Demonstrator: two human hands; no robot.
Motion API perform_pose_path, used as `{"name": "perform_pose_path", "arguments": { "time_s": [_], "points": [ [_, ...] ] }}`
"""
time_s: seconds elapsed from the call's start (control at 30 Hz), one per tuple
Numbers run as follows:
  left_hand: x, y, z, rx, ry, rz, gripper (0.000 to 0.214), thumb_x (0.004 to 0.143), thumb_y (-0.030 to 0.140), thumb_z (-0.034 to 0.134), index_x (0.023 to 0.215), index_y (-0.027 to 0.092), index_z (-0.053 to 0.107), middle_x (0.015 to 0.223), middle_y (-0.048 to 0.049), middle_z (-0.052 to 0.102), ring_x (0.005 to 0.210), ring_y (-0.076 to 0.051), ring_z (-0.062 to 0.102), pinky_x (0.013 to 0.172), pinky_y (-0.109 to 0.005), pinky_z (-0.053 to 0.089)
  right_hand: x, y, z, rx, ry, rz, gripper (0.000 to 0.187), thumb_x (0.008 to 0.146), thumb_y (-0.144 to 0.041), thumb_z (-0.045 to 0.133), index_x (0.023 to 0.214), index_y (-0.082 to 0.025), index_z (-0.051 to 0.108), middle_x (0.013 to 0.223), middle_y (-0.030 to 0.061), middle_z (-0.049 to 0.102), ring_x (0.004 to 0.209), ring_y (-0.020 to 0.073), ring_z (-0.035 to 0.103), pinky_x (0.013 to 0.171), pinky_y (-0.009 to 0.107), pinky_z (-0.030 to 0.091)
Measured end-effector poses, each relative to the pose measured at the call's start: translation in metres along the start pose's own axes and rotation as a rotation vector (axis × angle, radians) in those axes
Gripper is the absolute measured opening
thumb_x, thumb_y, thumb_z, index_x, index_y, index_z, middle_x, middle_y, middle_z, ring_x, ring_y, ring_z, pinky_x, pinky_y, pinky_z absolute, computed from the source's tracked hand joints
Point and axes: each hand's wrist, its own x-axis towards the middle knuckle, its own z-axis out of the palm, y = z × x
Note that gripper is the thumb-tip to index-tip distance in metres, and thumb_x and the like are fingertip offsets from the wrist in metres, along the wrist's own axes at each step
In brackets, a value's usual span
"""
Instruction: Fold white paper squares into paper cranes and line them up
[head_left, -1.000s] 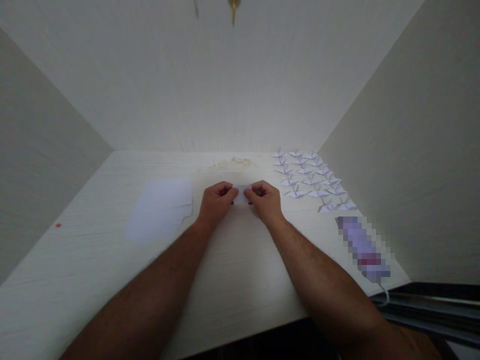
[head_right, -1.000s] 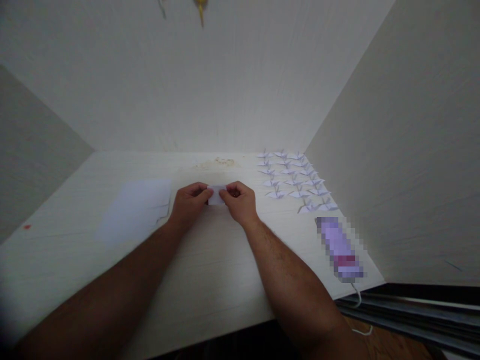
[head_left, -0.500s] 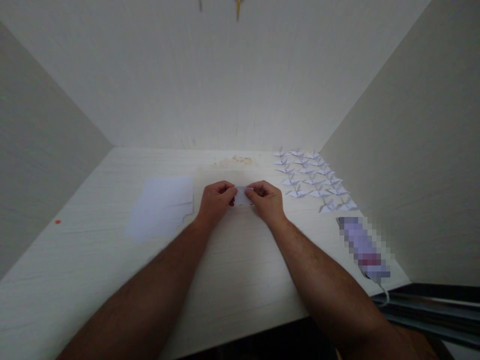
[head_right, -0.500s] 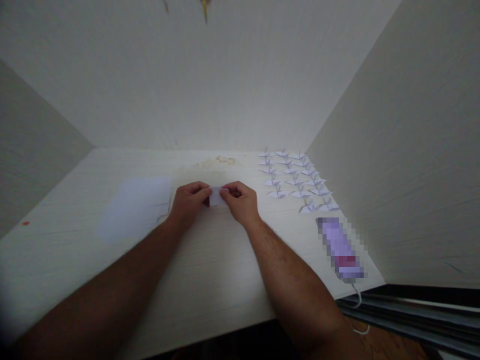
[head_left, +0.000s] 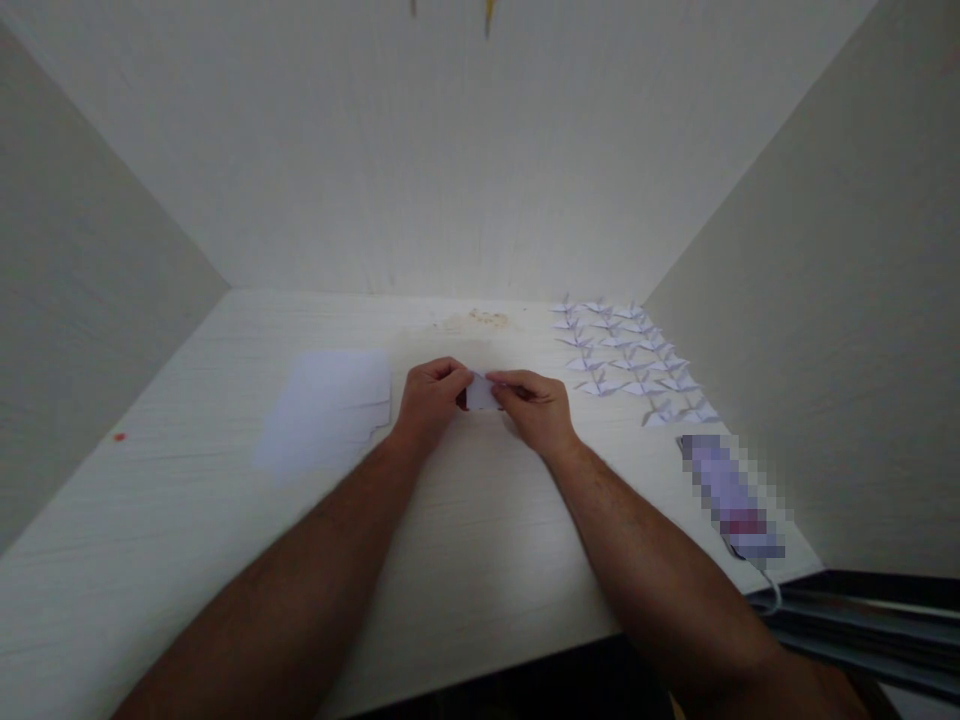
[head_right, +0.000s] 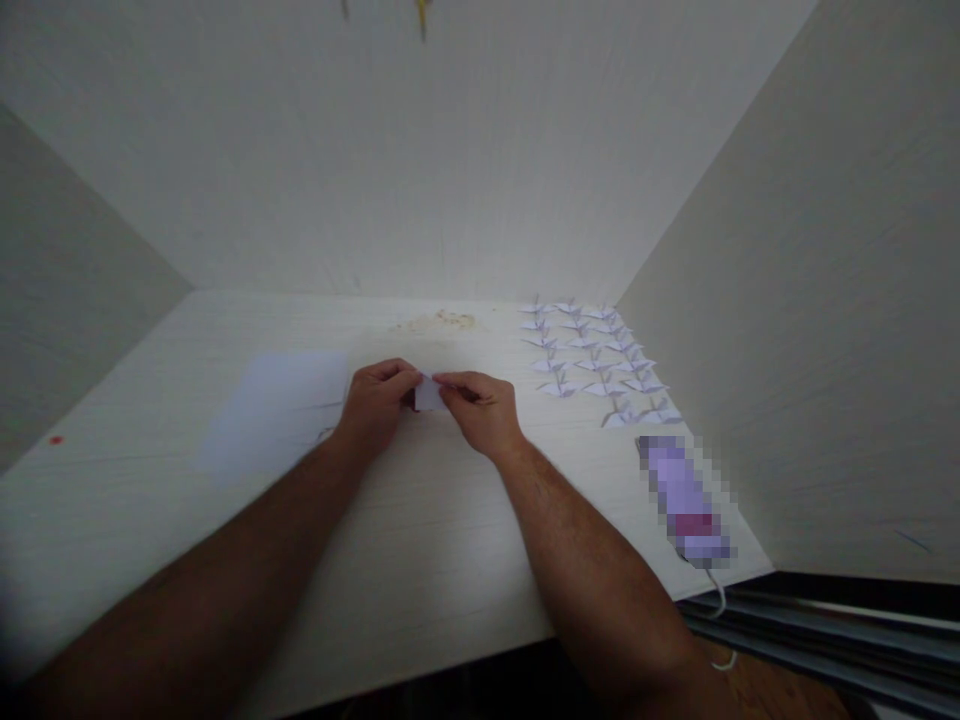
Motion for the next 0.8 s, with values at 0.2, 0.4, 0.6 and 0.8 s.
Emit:
{"name": "perform_pose_path", "arguments": {
  "time_s": [0.2,0.4,0.6,0.8],
  "points": [
    [0.0023,-0.0059,-0.0006,-0.077,0.001,-0.013,0.016,0.067,0.022,0.062,0.052,0.017,0.057,0.045,0.0033,0.05,0.044,-0.01,0.046,0.045,-0.023,0.035,-0.0013,0.002,0.0015,0.024,0.016,0.0,0.01,0.073,-0.024,0.071,0.081,-0.024,0.078,0.075,-0.0001,0.075,0.065,0.0127,0.066,0.062,0.025,0.052],
    [0.0015,-0.0028,0.0,-0.091,0.015,-0.044,0.016,0.065,0.023,0.062,0.052,0.017,0.056,0.045,0.0044,0.047,0.043,-0.009,0.042,0.043,-0.022,0.031,0.0004,-0.0005,0.0019,-0.019,0.0,-0.046,0.01,0.069,-0.022,0.069,0.076,-0.023,0.077,0.076,0.0008,0.073,0.068,0.0134,0.065,0.062,0.025,0.051],
    [0.0023,-0.0053,-0.0009,-0.071,-0.003,-0.042,0.014,0.065,0.025,0.064,0.054,0.017,0.058,0.048,0.0039,0.048,0.045,-0.009,0.042,0.045,-0.023,0.031,0.0004,-0.0013,-0.001,-0.1,-0.042,-0.056,0.01,0.072,-0.023,0.067,0.077,-0.024,0.076,0.084,0.0023,0.074,0.077,0.0155,0.067,0.068,0.027,0.054],
    [0.0021,-0.0043,-0.0003,-0.091,-0.001,-0.056,0.015,0.064,0.025,0.064,0.053,0.017,0.057,0.049,0.004,0.047,0.047,-0.009,0.041,0.046,-0.024,0.031,-0.0006,-0.0051,-0.0005,-0.101,-0.066,-0.019,0.011,0.076,-0.028,0.068,0.08,-0.022,0.076,0.084,0.0034,0.073,0.075,0.015,0.067,0.064,0.026,0.054]
  ]
}}
